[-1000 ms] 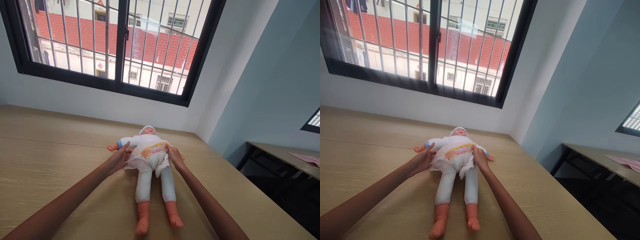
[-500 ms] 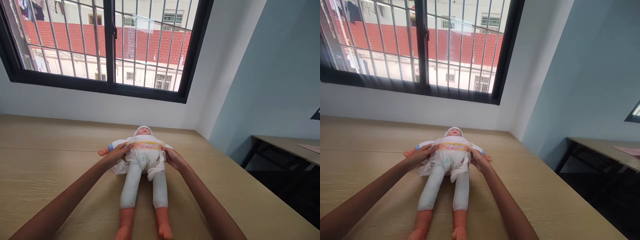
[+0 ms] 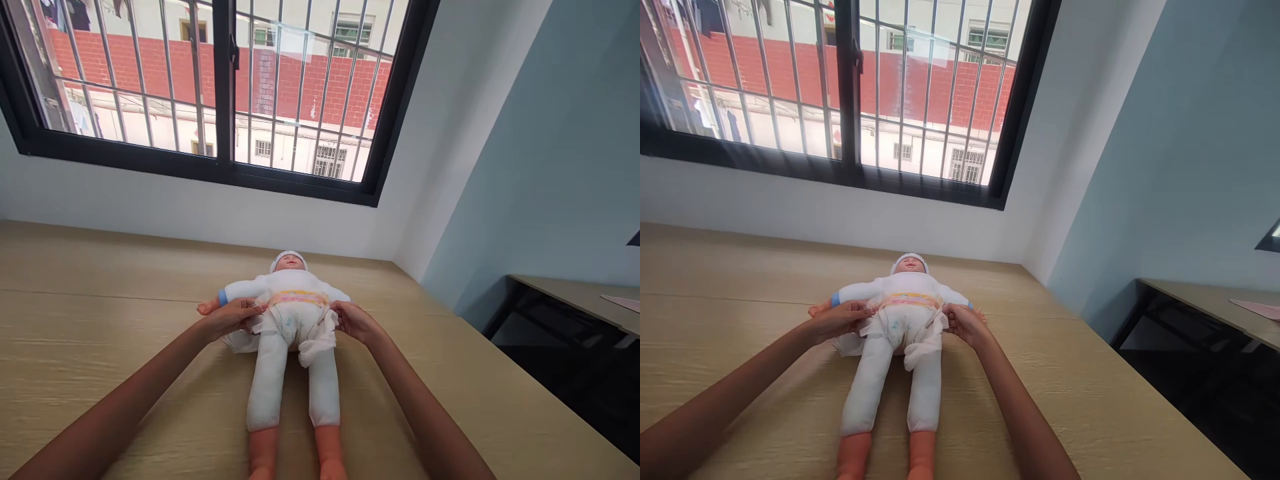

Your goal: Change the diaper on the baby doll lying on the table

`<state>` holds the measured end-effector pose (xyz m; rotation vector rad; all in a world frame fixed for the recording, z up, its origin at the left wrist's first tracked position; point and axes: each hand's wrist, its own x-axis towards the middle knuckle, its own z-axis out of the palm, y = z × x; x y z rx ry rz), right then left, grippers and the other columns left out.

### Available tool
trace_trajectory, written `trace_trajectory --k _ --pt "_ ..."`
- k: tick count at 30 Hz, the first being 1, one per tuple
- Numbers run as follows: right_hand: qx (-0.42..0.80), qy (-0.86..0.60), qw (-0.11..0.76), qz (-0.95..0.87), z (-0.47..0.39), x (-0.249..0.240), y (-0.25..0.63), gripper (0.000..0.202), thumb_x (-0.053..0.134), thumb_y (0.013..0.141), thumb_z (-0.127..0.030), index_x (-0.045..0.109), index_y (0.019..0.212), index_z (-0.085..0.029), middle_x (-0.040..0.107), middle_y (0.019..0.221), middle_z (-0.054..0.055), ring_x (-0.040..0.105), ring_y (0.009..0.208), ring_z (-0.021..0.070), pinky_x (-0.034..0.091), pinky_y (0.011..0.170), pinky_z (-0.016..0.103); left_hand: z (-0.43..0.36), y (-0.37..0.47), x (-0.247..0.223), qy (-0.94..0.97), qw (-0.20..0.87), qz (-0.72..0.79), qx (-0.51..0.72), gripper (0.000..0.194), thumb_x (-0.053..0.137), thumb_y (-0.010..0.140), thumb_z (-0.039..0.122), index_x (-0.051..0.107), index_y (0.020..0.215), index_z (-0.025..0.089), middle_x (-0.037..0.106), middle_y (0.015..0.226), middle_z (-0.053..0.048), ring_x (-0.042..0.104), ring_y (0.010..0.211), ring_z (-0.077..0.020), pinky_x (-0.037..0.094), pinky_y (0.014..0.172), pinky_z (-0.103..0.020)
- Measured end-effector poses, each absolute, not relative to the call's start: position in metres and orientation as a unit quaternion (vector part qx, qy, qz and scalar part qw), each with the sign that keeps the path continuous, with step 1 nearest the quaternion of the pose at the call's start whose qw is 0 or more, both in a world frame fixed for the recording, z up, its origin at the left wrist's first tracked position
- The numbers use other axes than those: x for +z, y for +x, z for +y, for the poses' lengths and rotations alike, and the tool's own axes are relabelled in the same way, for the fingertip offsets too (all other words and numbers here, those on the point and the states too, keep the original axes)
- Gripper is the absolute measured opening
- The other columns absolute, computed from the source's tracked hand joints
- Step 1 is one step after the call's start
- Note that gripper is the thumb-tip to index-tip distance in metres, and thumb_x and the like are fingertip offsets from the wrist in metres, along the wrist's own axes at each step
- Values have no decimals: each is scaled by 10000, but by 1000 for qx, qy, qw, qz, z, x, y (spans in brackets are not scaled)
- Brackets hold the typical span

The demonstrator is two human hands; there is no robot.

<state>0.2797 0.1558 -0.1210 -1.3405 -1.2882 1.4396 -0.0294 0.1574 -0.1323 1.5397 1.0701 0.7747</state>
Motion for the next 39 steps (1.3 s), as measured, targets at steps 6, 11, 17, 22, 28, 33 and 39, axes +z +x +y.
trace_trajectory --k 6,11,17,22,28,33,39 --pt "612 -503 354 -497 148 -96 287 370 521 981 -489 630 990 -136 649 851 14 621 691 116 551 665 291 145 -13 -106 676 290 528 424 221 514 984 363 560 1011 149 592 931 -35 585 794 -156 522 731 -332" --pt "598 -464 370 -539 140 -81 286 139 672 913 -243 646 991 -131 683 901 8 654 767 125 564 734 301 98 29 -73 812 115 418 392 200 452 961 376 567 941 214 636 1019 -81 564 1056 -273 428 990 -480" --pt "569 -428 415 -567 141 -84 280 135 633 939 -257 650 973 -128 686 950 24 667 843 144 568 793 336 72 77 -91 933 39 271 235 376 653 891 432 624 1188 204 614 1318 -148 469 1342 -355 214 1190 -627" --pt "479 -440 452 -610 145 -91 276 215 592 964 -345 634 1003 -138 675 928 24 658 814 144 563 765 333 82 74 -107 951 8 240 195 690 679 833 560 516 1420 236 390 1565 -164 334 1445 -427 174 1222 -652" --pt "262 -515 477 -662 155 -102 269 251 552 978 -391 606 937 -150 608 831 -4 587 708 121 520 685 296 86 67 -111 954 -8 239 180 751 565 865 672 438 1477 256 296 1617 -135 251 1496 -381 175 1204 -666" --pt "114 -552 419 -712 157 -105 272 246 514 995 -386 620 977 -165 630 914 22 607 823 151 523 792 349 88 68 -113 953 2 245 176 815 516 848 734 415 1499 254 267 1624 -141 241 1502 -368 144 1233 -628" --pt "32 -600 318 -733 165 -115 282 211 545 984 -351 627 1053 -170 645 1002 41 625 869 161 539 801 356 87 67 -113 951 12 245 191 823 607 817 698 431 1498 270 293 1613 -127 284 1479 -399 180 1243 -601"
